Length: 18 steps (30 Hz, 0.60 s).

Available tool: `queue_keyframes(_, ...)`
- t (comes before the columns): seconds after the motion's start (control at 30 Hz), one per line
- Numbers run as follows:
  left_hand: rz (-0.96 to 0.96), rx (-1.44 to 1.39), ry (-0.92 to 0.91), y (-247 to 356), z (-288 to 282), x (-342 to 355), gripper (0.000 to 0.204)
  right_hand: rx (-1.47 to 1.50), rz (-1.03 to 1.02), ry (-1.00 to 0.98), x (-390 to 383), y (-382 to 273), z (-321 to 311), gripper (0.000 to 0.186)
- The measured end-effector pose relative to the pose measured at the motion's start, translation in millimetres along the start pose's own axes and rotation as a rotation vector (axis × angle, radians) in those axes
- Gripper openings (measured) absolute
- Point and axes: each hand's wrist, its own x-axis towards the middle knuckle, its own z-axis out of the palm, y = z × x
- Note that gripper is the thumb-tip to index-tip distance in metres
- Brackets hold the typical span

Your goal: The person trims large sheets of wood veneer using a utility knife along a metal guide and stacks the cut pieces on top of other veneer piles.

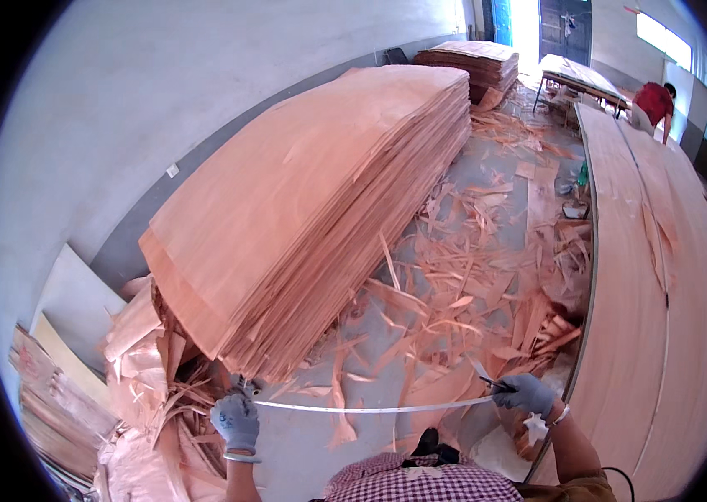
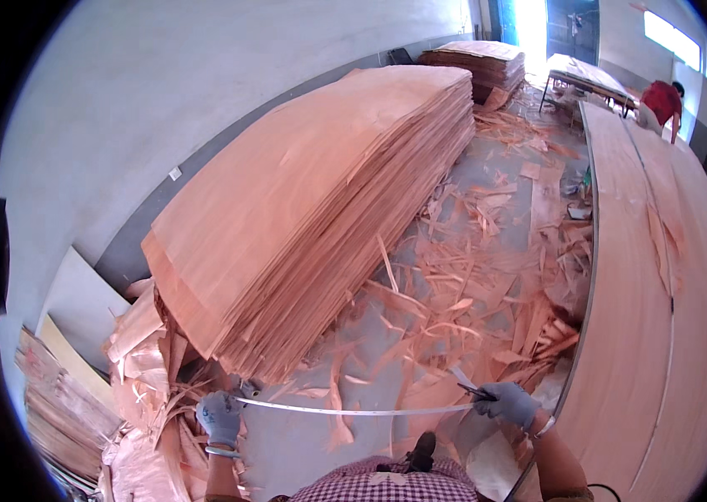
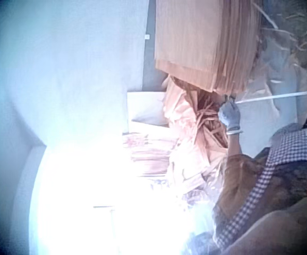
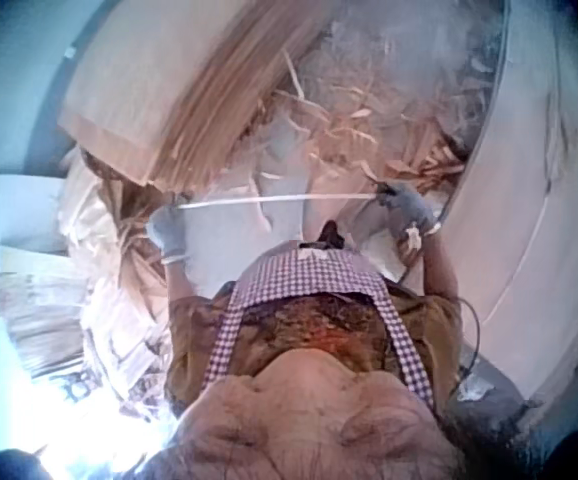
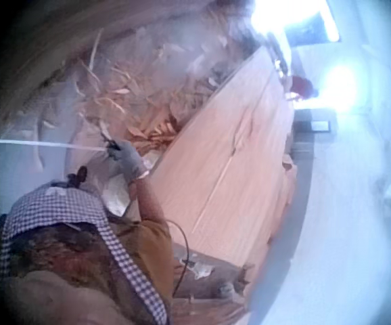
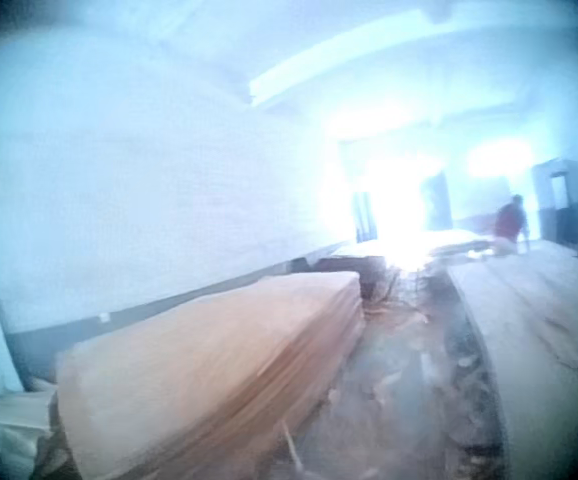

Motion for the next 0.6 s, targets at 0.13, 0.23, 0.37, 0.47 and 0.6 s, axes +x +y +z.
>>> queue_keyframes(0.13,-0.014,0.024,-0.052,47,32,62,0.013,-0.43,-0.034,0.155,56,4,-71,0.012)
queue_keyframes(0.23,-0.107,0.079,-0.125,75,75,113,0.016,-0.606,0.084,0.358,96,33,-138,0.012)
queue_keyframes(0.37,0.035,0.003,-0.382,127,151,180,0.025,-0.739,0.024,0.7,154,16,-183,0.019)
queue_keyframes(0.47,0.365,-0.589,-0.619,209,196,218,0.026,-0.358,-0.226,0.615,221,-21,-180,0.025)
queue_keyframes(0.6,0.855,-1.155,-0.919,360,177,295,0.024,0.019,-0.386,0.267,301,-74,-155,0.033)
